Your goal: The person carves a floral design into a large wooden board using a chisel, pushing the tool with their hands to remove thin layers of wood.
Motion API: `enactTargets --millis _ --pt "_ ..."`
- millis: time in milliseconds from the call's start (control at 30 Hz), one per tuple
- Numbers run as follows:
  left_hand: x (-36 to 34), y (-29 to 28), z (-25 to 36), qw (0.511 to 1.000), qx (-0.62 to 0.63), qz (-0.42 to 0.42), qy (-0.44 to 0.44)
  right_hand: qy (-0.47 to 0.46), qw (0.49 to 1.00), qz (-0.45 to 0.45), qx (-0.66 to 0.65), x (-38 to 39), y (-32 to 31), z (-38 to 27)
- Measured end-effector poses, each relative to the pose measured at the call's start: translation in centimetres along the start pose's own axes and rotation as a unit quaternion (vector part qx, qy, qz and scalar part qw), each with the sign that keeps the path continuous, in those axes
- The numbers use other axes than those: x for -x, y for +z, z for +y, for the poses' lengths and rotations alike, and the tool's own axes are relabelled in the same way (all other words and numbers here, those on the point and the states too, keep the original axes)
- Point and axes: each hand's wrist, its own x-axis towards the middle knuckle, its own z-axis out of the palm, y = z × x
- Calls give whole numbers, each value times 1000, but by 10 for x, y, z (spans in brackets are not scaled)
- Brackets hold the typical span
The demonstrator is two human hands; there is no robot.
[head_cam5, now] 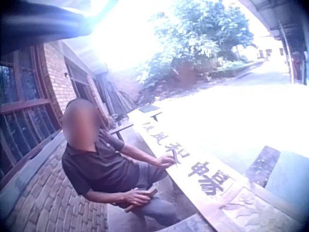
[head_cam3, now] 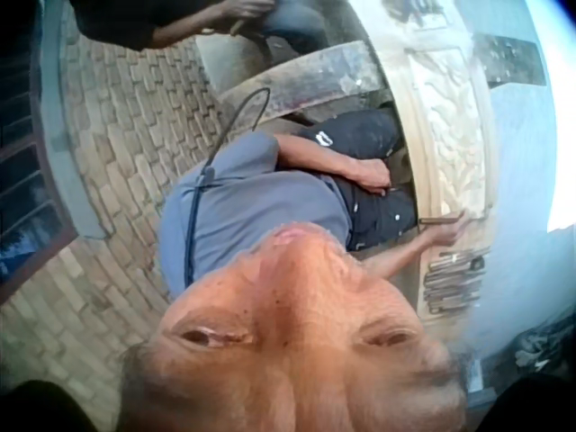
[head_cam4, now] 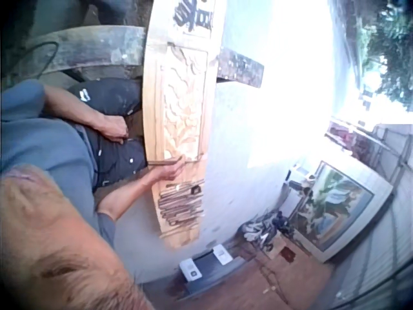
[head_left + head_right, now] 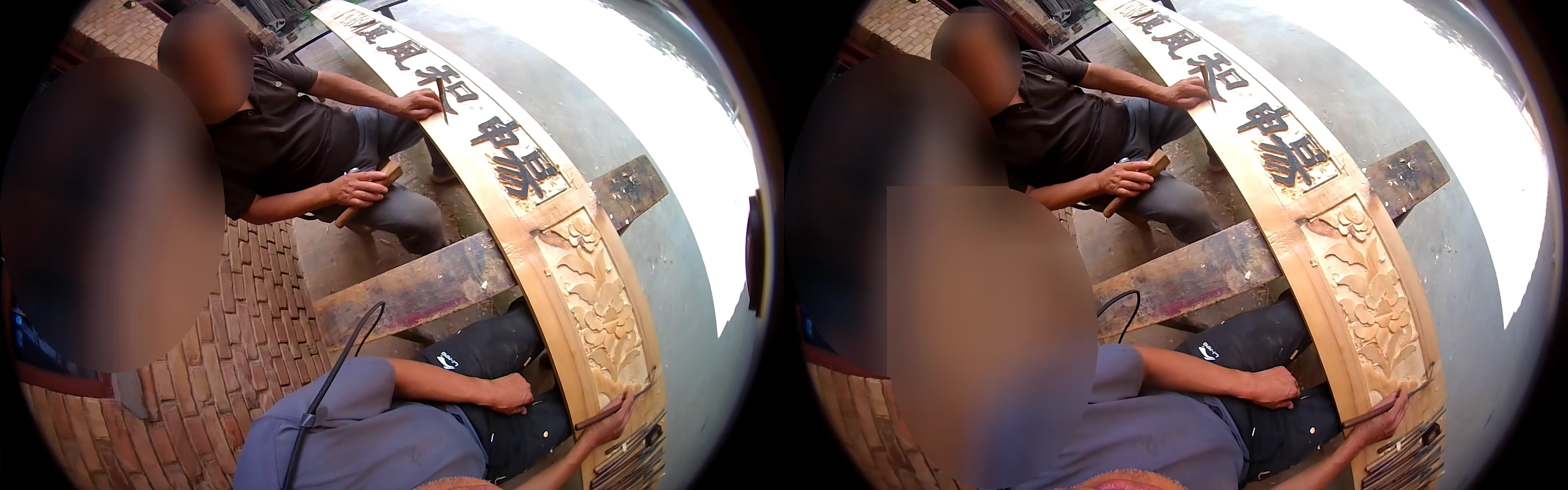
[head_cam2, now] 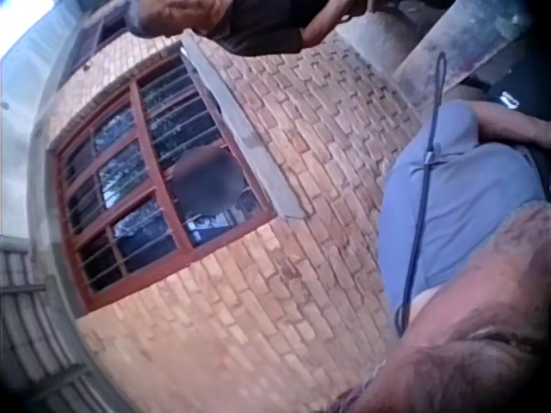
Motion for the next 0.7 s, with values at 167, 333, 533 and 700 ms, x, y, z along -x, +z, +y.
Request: enactTargets --millis 167,333,533,700 --pt "-1 3 0 999 -13 -31 8 3 1000 -6 30 3 -7 -2" --pt "3 -2 3 1000 -12 -21 -3 -6 1000 2 27 2 -2 -1" --pt "3 -3 3 1000 -14 -14 7 -14 999 10 27 3 -5 -7" --pt "2 -4 4 1000 -17 -14 5 -28 999 18 20 2 -1 2"
